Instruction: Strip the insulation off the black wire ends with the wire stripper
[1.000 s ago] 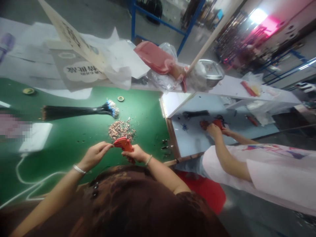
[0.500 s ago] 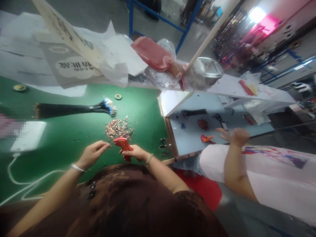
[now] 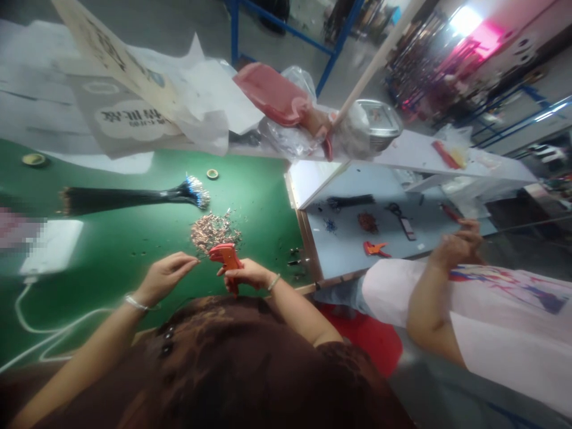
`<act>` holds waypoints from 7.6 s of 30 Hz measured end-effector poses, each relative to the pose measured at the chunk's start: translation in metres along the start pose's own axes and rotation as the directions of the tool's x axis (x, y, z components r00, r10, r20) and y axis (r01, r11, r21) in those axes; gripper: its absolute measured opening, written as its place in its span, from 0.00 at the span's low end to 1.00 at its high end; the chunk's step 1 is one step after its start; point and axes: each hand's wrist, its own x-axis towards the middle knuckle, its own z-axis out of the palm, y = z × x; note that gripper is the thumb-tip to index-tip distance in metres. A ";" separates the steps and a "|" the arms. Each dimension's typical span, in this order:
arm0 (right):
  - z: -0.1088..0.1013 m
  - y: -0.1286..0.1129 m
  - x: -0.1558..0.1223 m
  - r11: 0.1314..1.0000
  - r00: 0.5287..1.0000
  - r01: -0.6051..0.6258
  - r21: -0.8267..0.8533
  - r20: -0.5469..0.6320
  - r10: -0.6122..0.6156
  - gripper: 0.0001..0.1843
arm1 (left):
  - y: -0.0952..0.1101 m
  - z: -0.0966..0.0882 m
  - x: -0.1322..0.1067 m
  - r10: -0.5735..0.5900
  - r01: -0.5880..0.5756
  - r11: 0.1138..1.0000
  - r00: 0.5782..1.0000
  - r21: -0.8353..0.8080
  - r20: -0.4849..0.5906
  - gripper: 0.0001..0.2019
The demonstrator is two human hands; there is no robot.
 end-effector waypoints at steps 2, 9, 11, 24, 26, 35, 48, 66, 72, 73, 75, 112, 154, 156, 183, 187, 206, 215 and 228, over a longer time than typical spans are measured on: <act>0.001 -0.001 0.002 1.000 1.000 -0.006 -0.015 0.008 0.006 0.29 | -0.001 0.000 0.001 0.006 -0.006 1.000 1.000 0.006 0.011 0.21; 0.003 -0.006 0.006 0.998 1.000 -0.014 -0.063 0.026 0.016 0.29 | 0.001 0.004 0.001 0.035 -0.035 0.999 0.999 0.003 0.017 0.19; 0.003 -0.007 0.007 0.997 1.000 -0.016 -0.082 0.016 0.017 0.29 | 0.002 0.005 0.001 0.039 -0.039 0.999 0.999 0.004 0.019 0.19; -0.012 0.037 0.016 0.708 0.944 -0.017 -0.706 -0.245 -0.221 0.26 | -0.039 0.018 -0.013 -0.152 0.148 0.964 0.988 0.220 0.001 0.17; -0.011 0.039 0.016 0.684 0.922 -0.032 -0.729 -0.286 -0.262 0.25 | -0.043 0.018 -0.015 -0.192 0.196 0.960 0.981 0.202 -0.039 0.18; -0.012 0.038 0.011 -0.190 0.952 -0.259 -0.947 -0.218 -0.213 0.13 | -0.023 0.007 -0.012 -0.272 0.269 0.962 0.948 -0.041 -0.164 0.20; 0.018 0.008 0.048 0.704 0.906 0.110 -0.701 -0.220 -0.361 0.23 | -0.006 0.030 -0.016 -0.177 0.174 0.982 0.984 -0.070 -0.028 0.18; -0.032 -0.004 0.042 0.874 0.731 0.124 -0.469 -0.553 -0.400 0.17 | -0.016 0.016 -0.032 -0.417 0.378 0.883 0.904 -0.279 -0.096 0.22; -0.010 -0.004 0.048 0.431 0.857 -0.116 -0.895 -0.309 -0.411 0.24 | 0.001 0.021 -0.029 -0.508 0.446 0.754 0.861 -0.483 0.001 0.29; -0.007 0.000 0.042 0.341 0.883 -0.134 -0.930 -0.268 -0.385 0.24 | 0.002 0.020 -0.029 -0.515 0.450 0.737 0.857 -0.504 0.011 0.29; -0.007 0.012 0.026 0.140 0.914 -0.217 -0.966 -0.251 -0.319 0.32 | 0.002 0.018 -0.030 -0.527 0.454 0.695 0.849 -0.557 0.034 0.28; 0.013 -0.028 0.003 0.998 0.984 -0.006 -0.067 0.179 0.018 0.35 | 0.043 -0.012 -0.018 -0.402 0.370 0.848 0.916 -0.379 -0.006 0.21; 0.031 -0.011 0.003 0.999 0.998 0.034 -0.017 0.046 -0.033 0.23 | 0.038 -0.012 -0.012 -0.377 0.453 0.757 0.891 -0.471 0.251 0.26; 0.028 -0.014 0.004 0.999 0.994 0.032 -0.026 0.104 -0.029 0.25 | 0.040 -0.013 -0.011 -0.374 0.440 0.781 0.898 -0.444 0.233 0.26; 0.021 -0.019 0.005 0.988 0.999 0.043 -0.146 0.037 -0.038 0.25 | 0.041 -0.018 0.000 -0.102 0.107 0.992 0.992 -0.065 0.081 0.24; 0.024 -0.015 0.007 0.991 0.998 0.063 -0.117 0.004 -0.063 0.26 | 0.043 -0.016 -0.002 -0.151 0.159 0.983 0.985 -0.090 0.085 0.25; 0.010 -0.024 -0.002 1.000 0.986 0.003 -0.023 0.167 0.001 0.34 | 0.038 -0.018 -0.005 -0.024 0.025 1.000 0.998 -0.016 0.055 0.23; 0.014 -0.029 -0.001 0.998 0.978 -0.010 -0.061 0.205 0.022 0.33 | 0.042 -0.019 -0.004 0.057 -0.062 0.996 0.995 0.059 0.083 0.19; 0.009 -0.025 -0.002 0.993 0.978 -0.033 -0.110 0.202 0.055 0.32 | 0.037 -0.019 -0.004 0.057 -0.071 0.992 0.989 0.100 0.138 0.19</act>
